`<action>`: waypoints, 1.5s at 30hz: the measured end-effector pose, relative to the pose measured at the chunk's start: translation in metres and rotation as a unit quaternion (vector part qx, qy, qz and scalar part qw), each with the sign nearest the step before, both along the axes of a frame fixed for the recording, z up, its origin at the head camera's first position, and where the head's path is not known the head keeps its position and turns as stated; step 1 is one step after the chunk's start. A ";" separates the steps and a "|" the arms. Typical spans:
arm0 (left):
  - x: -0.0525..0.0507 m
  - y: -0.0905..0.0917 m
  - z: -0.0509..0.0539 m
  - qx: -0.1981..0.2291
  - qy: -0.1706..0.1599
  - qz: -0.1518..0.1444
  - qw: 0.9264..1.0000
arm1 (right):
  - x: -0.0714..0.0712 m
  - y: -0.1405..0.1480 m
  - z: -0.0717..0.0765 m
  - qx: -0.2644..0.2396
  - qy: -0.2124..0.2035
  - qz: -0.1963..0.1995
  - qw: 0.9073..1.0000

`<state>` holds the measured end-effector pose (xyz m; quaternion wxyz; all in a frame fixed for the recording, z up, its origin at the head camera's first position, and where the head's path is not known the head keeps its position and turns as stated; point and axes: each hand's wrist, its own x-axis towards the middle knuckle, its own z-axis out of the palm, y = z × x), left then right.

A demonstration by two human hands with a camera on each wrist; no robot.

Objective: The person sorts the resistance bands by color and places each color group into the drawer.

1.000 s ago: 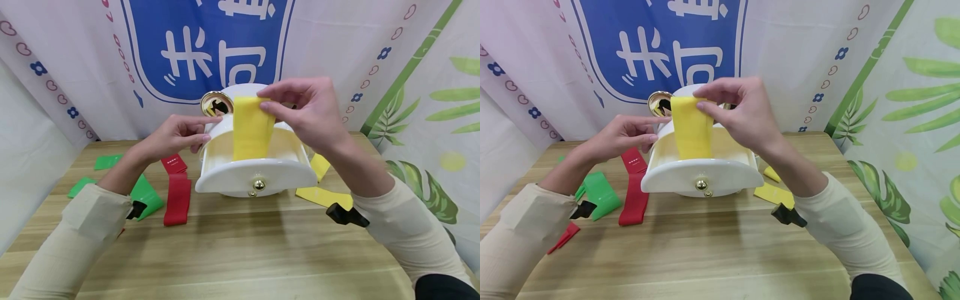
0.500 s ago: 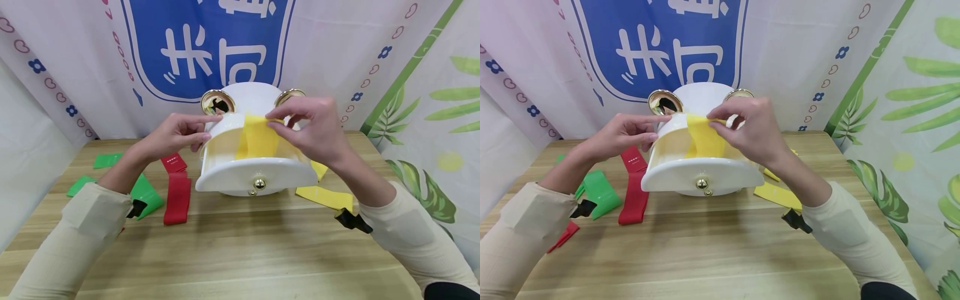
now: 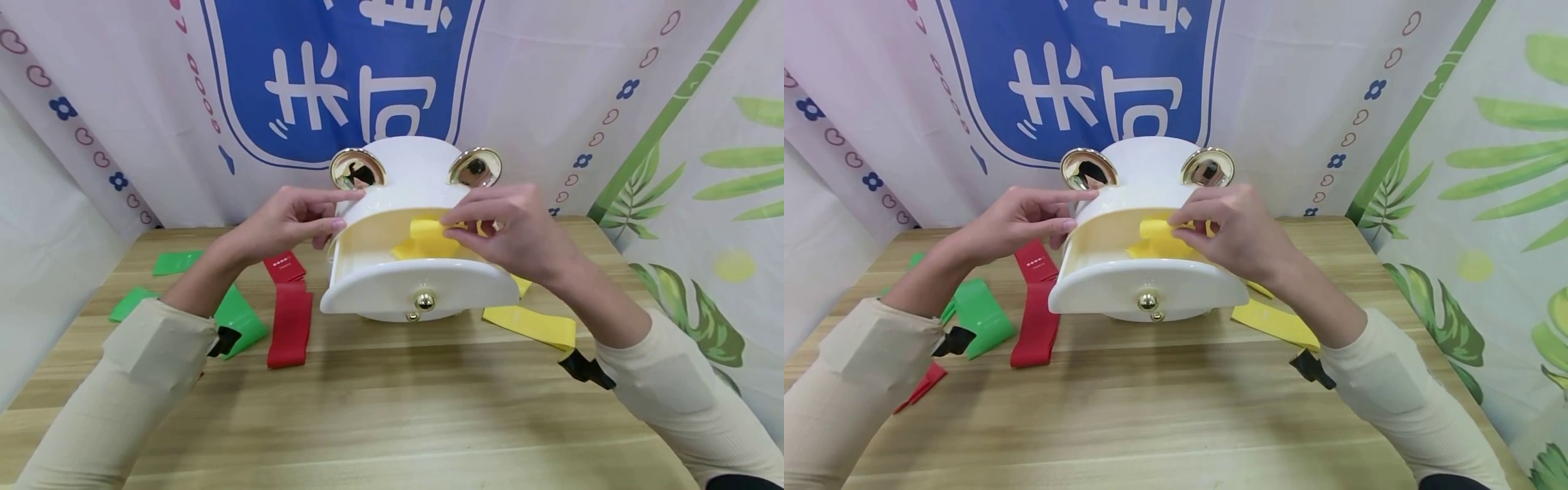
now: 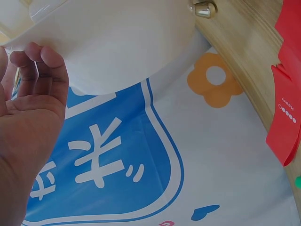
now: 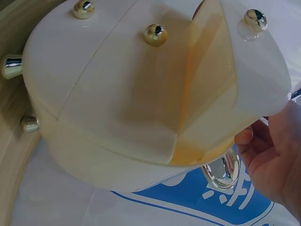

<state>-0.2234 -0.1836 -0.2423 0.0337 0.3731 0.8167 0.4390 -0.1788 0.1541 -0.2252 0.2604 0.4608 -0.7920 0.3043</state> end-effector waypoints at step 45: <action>0.001 -0.001 0.001 0.000 -0.003 0.001 1.000 | -0.078 0.120 -0.143 0.214 -0.339 -0.165 0.901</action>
